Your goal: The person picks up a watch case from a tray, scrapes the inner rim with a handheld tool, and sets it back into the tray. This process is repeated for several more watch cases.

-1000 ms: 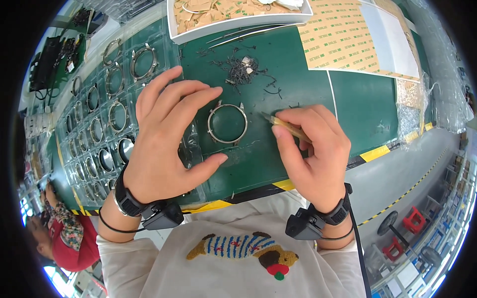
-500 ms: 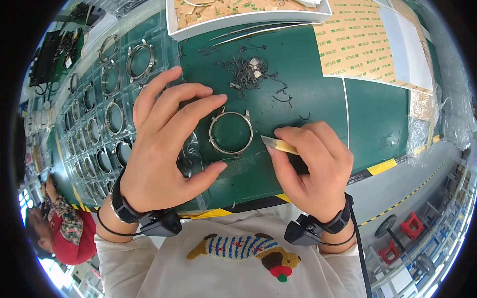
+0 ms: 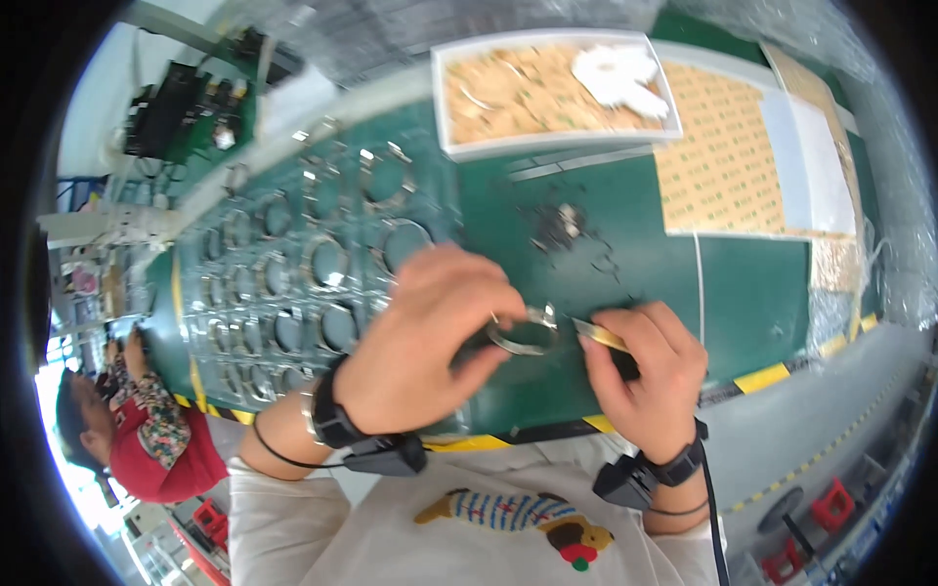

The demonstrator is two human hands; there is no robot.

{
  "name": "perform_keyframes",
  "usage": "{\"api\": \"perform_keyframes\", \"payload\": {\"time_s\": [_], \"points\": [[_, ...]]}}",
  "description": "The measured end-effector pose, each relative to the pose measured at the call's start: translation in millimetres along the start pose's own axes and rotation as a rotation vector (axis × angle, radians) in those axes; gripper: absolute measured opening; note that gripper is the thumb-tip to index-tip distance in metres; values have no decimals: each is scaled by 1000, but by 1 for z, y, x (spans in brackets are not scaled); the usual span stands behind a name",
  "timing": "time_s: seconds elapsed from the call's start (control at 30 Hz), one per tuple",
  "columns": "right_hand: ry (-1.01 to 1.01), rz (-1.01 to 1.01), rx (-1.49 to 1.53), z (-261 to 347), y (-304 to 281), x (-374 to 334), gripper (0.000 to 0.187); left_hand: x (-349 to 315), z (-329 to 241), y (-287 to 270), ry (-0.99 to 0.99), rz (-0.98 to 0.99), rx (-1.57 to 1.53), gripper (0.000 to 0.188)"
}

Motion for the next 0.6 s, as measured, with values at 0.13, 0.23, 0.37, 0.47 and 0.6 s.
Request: {"api": "perform_keyframes", "payload": {"time_s": [0.13,0.23,0.37,0.47,0.6], "points": [[15,-2,-11,1,0,0,13,-11,-1,-26,-216,-9,-504,42],[45,4,-37,-2,-1,-2,12,-17,8,-60,-262,-138,-515,42],[27,10,-1,-4,-1,-1,13,-51,31,-147,-381,-456,-140,36],[26,3,-4,0,0,2,13,-105,76,-209,-436,-673,-4,30],[30,35,-25,-1,1,2,12,-182,123,-248,-482,-837,138,26]]}}
Point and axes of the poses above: each hand's wrist, its own x-axis towards the middle knuckle, its own y-axis out of the palm, z = x × y, the point moved 6 cm from there along x, towards the middle knuckle, and after that the axes turned 3 degrees about -x, right-handed, at the moved point
